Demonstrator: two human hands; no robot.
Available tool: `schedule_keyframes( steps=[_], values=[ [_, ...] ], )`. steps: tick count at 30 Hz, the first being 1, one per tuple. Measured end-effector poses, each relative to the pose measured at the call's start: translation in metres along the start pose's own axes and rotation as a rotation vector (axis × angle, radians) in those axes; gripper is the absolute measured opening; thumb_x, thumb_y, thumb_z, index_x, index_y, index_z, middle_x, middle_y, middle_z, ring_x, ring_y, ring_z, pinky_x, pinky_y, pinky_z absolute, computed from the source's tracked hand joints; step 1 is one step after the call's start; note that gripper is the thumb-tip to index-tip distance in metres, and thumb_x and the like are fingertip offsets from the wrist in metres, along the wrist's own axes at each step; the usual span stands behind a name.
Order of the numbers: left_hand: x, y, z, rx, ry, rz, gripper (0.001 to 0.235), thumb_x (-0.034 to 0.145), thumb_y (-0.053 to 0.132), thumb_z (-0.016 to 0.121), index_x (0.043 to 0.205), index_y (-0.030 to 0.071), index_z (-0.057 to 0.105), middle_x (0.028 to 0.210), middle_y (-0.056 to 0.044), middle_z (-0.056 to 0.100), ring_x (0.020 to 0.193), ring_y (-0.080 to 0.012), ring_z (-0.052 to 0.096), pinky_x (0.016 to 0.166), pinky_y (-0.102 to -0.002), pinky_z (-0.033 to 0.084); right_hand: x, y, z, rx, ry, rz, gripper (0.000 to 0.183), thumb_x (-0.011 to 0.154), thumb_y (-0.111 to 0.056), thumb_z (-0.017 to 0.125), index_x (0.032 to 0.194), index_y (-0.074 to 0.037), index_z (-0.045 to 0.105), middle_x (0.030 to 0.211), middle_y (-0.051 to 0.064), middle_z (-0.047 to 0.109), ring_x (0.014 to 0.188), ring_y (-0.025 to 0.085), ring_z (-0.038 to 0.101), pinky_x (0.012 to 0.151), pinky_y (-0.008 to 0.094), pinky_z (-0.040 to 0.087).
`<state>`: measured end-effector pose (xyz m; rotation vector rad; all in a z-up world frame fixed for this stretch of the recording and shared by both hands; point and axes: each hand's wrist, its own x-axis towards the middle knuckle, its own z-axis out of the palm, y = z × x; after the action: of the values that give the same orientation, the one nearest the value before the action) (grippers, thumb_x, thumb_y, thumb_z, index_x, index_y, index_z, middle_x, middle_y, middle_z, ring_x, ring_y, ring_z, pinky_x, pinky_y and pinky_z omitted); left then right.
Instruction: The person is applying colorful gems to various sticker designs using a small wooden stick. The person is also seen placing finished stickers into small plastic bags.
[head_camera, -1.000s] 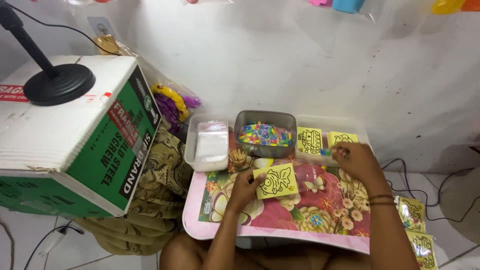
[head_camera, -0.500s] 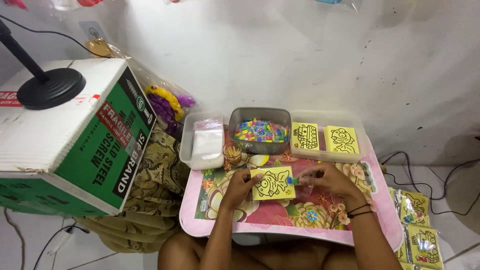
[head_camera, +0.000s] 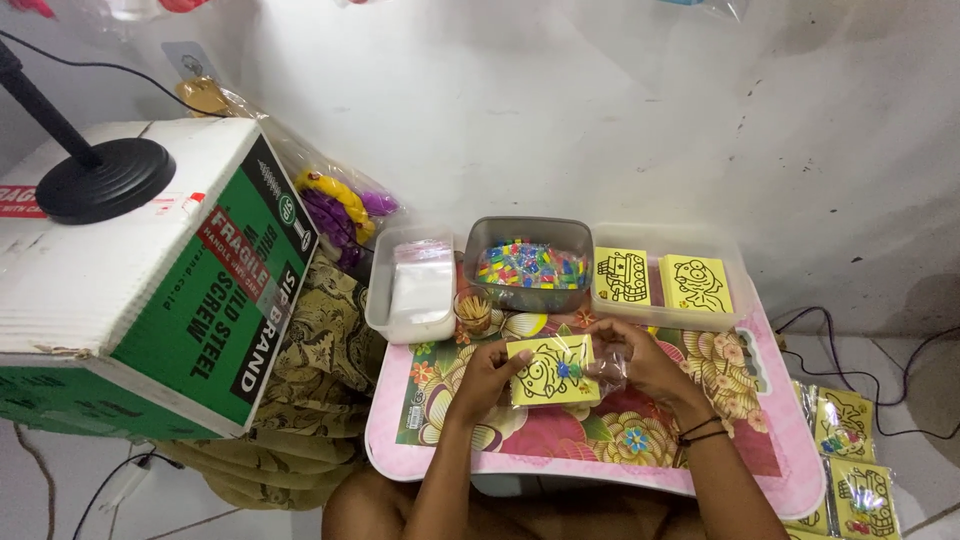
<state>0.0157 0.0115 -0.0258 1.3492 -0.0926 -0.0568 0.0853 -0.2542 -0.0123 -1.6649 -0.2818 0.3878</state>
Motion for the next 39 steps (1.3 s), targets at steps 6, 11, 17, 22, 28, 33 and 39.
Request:
schedule_keyframes(
  steps=[6, 11, 17, 22, 28, 33, 39],
  values=[
    [-0.001, -0.005, -0.002, -0.034, -0.008, -0.011, 0.021, 0.095, 0.021, 0.075, 0.089, 0.002, 0.069, 0.07, -0.005, 0.069, 0.06, -0.0087, 0.063, 0.06, -0.023, 0.053, -0.007, -0.002, 0.007, 0.134, -0.088, 0.109, 0.044, 0.071, -0.002, 0.089, 0.114, 0.001, 0.077, 0.087, 0.018, 0.07, 0.071, 0.027, 0.067, 0.062, 0.034, 0.058],
    [0.0, -0.001, -0.003, 0.018, -0.032, 0.009, 0.02, 0.097, 0.021, 0.072, 0.091, 0.002, 0.069, 0.068, -0.006, 0.069, 0.059, -0.0097, 0.063, 0.06, -0.023, 0.053, 0.018, 0.012, 0.017, 0.11, -0.107, 0.037, 0.033, 0.072, 0.0, 0.089, 0.099, 0.001, 0.071, 0.078, 0.018, 0.068, 0.065, 0.027, 0.068, 0.053, 0.035, 0.059],
    [-0.003, 0.015, 0.005, 0.054, -0.008, 0.013, 0.019, 0.097, 0.019, 0.07, 0.092, 0.0, 0.069, 0.068, -0.006, 0.067, 0.057, -0.0103, 0.062, 0.058, -0.024, 0.053, -0.001, -0.011, 0.037, 0.085, -0.005, -0.016, 0.025, 0.078, -0.012, 0.087, 0.093, -0.003, 0.069, 0.075, 0.013, 0.069, 0.065, 0.02, 0.063, 0.052, 0.034, 0.058],
    [-0.005, 0.016, 0.007, 0.062, 0.004, 0.015, 0.019, 0.096, 0.019, 0.071, 0.092, 0.0, 0.069, 0.067, -0.006, 0.067, 0.057, -0.0099, 0.062, 0.057, -0.024, 0.053, -0.004, -0.009, 0.039, 0.07, 0.014, -0.041, 0.022, 0.077, -0.017, 0.088, 0.084, -0.003, 0.072, 0.072, 0.014, 0.069, 0.064, 0.021, 0.061, 0.054, 0.034, 0.054],
    [-0.005, 0.015, 0.007, 0.153, 0.011, 0.027, 0.017, 0.098, 0.017, 0.068, 0.091, 0.002, 0.07, 0.066, -0.007, 0.066, 0.058, -0.0112, 0.059, 0.058, -0.025, 0.051, -0.002, -0.019, 0.043, -0.063, 0.08, 0.163, 0.043, 0.076, -0.013, 0.084, 0.112, 0.005, 0.072, 0.096, 0.014, 0.074, 0.077, 0.023, 0.071, 0.065, 0.032, 0.06],
    [-0.004, 0.015, 0.006, 0.136, 0.021, 0.024, 0.016, 0.098, 0.016, 0.068, 0.092, 0.002, 0.07, 0.066, -0.006, 0.066, 0.057, -0.0102, 0.059, 0.057, -0.024, 0.051, -0.008, -0.019, 0.028, -0.017, -0.035, 0.199, 0.034, 0.074, -0.015, 0.088, 0.096, 0.008, 0.078, 0.084, 0.018, 0.075, 0.076, 0.028, 0.066, 0.07, 0.038, 0.054],
    [-0.006, 0.016, 0.006, 0.142, 0.013, 0.017, 0.018, 0.099, 0.016, 0.067, 0.096, 0.0, 0.073, 0.073, -0.009, 0.07, 0.062, -0.0121, 0.058, 0.064, -0.028, 0.052, 0.007, 0.014, 0.028, 0.017, 0.019, 0.15, 0.044, 0.072, -0.017, 0.091, 0.096, 0.014, 0.072, 0.083, 0.024, 0.077, 0.07, 0.031, 0.072, 0.061, 0.039, 0.061]
  ],
)
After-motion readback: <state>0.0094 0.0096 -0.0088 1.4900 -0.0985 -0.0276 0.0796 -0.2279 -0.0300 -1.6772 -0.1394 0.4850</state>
